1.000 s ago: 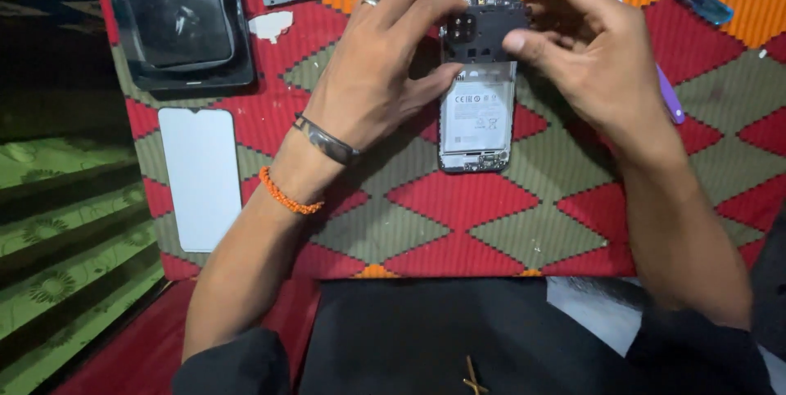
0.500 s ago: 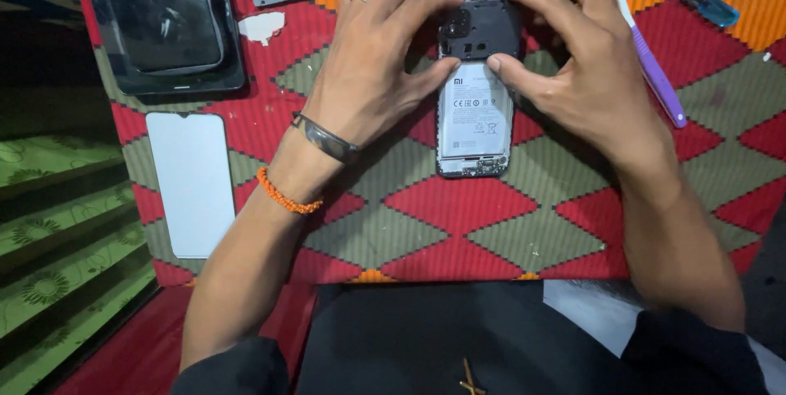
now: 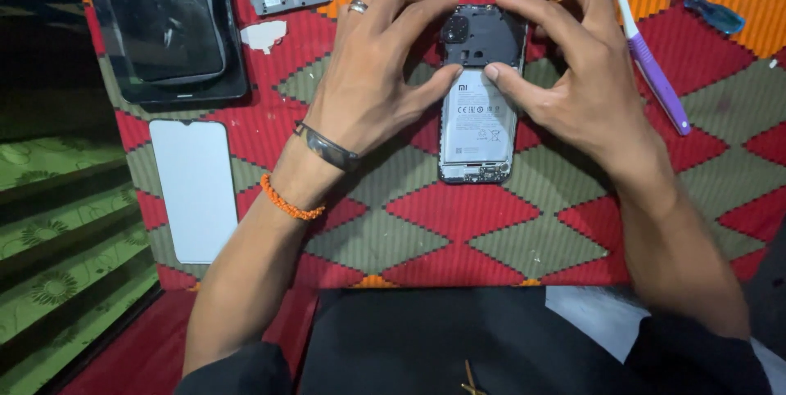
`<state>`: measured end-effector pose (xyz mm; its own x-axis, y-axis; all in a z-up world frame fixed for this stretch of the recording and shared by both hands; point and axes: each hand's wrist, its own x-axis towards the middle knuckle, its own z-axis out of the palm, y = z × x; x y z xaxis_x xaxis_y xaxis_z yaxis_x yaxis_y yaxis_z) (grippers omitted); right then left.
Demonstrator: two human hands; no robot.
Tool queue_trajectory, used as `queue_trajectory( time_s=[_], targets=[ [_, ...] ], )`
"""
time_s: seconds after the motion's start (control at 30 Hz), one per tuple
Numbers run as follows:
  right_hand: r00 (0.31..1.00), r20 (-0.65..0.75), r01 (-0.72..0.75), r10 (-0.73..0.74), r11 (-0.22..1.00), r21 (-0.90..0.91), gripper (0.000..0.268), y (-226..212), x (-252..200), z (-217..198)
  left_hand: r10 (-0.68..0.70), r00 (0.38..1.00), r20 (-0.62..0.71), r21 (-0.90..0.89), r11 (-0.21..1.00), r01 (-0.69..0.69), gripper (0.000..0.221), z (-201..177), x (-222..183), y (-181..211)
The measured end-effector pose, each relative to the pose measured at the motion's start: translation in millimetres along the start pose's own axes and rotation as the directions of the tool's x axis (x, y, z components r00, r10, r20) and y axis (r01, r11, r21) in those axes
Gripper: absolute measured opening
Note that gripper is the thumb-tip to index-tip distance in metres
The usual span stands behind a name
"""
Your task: Cleaning internal smartphone components with a toothbrush and reassembling the battery and circuit boards into the chassis.
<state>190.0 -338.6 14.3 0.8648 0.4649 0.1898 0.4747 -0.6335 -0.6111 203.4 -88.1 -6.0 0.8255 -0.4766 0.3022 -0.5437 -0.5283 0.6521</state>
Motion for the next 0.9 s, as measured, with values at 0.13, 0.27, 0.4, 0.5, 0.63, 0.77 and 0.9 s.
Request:
queue_trajectory(
  time_s=[0.13,0.27,0.4,0.5,0.63,0.77,0.9],
  targets=[
    [1.0,-0.007,-0.021,0.021,1.0,-0.002,0.051,-1,0,-2,-0.006,1.0,0.013,-0.005,1.0,0.006,0.051,1,-1,-2],
    [0.999,-0.012,-0.05,0.051,0.997,0.067,0.051,3,-4,-8,-0.008,1.0,0.014,0.035,0.999,0.007,0.057,0,0,2],
    [1.0,-0.025,-0.014,0.015,0.999,0.034,0.048,-2,-4,-10,0.016,0.999,0.041,0.122,0.992,-0.021,0.067,-2,-3,3],
    [0.998,-0.032,-0.042,0.045,0.996,0.082,0.049,-6,-4,-9,-0.008,0.997,0.083,0.089,0.996,0.001,0.062,-7,-4,2],
    [0.998,-0.033,-0.054,0.057,0.993,0.105,0.047,-8,-4,-8,-0.018,0.985,0.17,0.11,0.994,-0.001,0.075,-10,-10,-4],
    [0.989,-0.001,-0.143,0.146,0.965,0.22,0.047,-12,-4,-10,0.005,0.988,0.152,0.074,0.997,-0.017,0.083,-12,-11,-6],
    [0.994,0.002,-0.105,0.106,0.98,0.171,0.048,-11,-4,-10,-0.007,0.984,0.178,0.073,0.997,-0.006,0.082,-11,-15,-10]
  ],
)
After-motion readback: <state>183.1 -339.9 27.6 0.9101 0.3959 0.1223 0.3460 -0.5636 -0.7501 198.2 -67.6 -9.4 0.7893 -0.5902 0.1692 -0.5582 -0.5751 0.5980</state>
